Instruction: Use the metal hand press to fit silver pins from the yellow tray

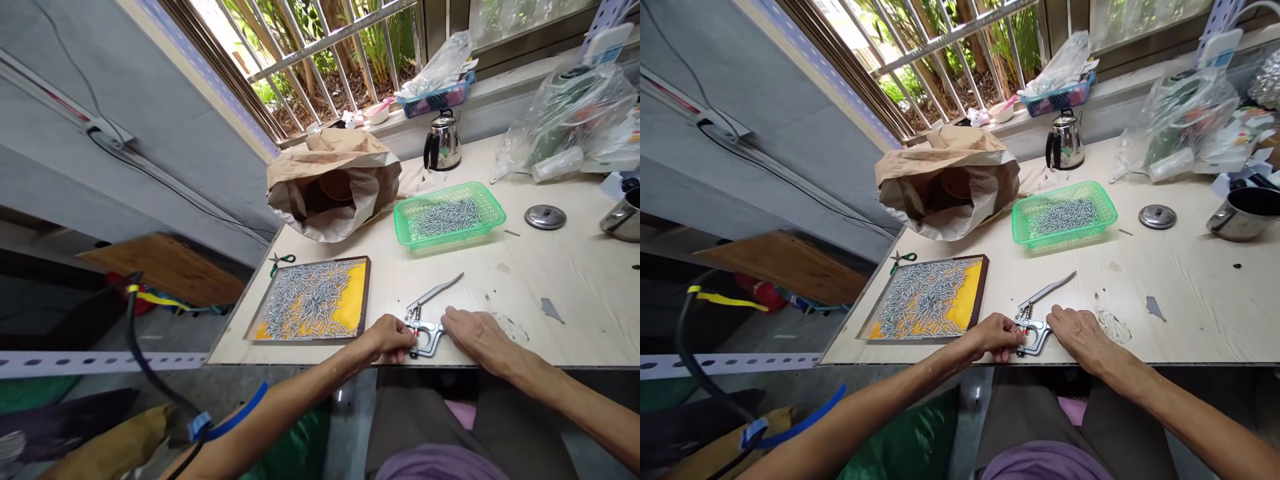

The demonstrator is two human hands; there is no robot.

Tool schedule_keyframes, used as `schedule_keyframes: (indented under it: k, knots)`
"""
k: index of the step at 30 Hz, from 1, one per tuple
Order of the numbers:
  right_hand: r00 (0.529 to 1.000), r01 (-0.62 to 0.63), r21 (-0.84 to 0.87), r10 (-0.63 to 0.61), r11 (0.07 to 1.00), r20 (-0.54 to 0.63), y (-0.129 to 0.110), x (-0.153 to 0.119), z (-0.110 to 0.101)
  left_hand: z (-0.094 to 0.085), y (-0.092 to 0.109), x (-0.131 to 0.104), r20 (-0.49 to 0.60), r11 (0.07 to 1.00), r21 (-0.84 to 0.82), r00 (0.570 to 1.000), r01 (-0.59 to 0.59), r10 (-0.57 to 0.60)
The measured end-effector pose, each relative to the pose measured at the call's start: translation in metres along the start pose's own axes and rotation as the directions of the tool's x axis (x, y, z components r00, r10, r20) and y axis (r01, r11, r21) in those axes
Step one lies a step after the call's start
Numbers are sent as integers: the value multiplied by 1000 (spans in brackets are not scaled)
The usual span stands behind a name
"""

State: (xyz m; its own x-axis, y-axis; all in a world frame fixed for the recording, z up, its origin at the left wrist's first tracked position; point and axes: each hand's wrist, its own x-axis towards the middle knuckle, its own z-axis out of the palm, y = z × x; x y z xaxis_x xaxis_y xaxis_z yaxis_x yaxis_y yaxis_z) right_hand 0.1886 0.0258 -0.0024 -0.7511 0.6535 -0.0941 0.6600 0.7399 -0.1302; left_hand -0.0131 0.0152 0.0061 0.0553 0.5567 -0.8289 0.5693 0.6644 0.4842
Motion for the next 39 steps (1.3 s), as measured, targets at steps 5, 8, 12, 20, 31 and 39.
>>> schedule_keyframes:
  k: [5,8,12,20,31,39]
  knots:
    - [1000,14,129,-17,991,23,10,-2,-8,6,-3,-3,25,995,-87,999,47,-45]
    - [998,15,148,-7,989,-55,26,1,-6,10,-7,-5,14,991,-129,999,35,-33]
    - [997,17,106,-9,994,-77,43,10,-1,13,-9,-8,-26,988,-154,999,27,-31]
    - [999,-32,70,32,997,-7,36,13,-12,15,-18,0,-48,989,-146,999,6,-13]
    - [998,-65,107,65,992,11,22,4,-15,33,-12,-10,-219,524,760,607,-385,764]
    - [997,-59,151,66,987,-38,28,-13,-17,32,15,24,132,196,819,511,-539,850]
